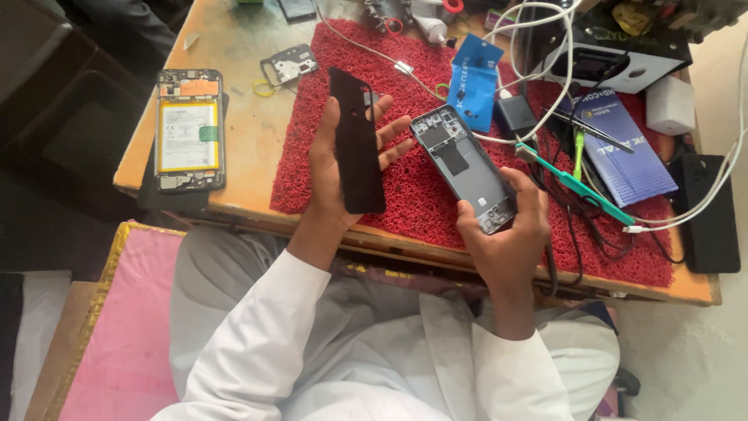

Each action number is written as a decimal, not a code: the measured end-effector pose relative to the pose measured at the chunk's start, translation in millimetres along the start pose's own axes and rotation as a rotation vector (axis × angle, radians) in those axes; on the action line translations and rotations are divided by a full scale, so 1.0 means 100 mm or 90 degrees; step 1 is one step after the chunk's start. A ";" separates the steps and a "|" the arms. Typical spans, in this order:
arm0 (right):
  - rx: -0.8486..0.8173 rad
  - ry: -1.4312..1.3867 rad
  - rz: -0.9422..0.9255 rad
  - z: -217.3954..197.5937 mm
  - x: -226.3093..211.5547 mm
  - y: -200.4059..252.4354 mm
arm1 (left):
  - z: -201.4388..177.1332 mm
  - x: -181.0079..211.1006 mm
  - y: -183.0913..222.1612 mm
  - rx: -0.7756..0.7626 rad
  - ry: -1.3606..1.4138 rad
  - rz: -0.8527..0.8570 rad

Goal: The person disassembles a smartphone, removing the back cover and battery. They then handle the phone's internal components and a separate screen assembly, using tweezers to manipulate small parts and connectors.

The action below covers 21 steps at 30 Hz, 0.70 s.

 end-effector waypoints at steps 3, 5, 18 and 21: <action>-0.007 -0.152 0.140 -0.04 0.07 -0.06 | 0.02 0.01 0.01 0.015 -0.011 0.010; -0.003 -0.211 0.205 -0.08 0.10 -0.09 | 0.02 0.02 0.02 0.021 -0.016 0.008; 0.008 0.006 -0.115 0.03 0.12 -0.05 | 0.06 0.02 0.03 -0.003 -0.031 -0.006; 0.012 0.001 -0.117 0.03 0.09 -0.05 | 0.07 0.03 0.03 -0.002 -0.042 -0.002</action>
Point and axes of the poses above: each hand's wrist, its own y-axis away from the middle knuckle, its own z-axis out of the palm, x = y × z, the point moved 1 cm from there along -y, towards the middle knuckle, and after that the axes turned 8 degrees about x, right-handed, at the moved point
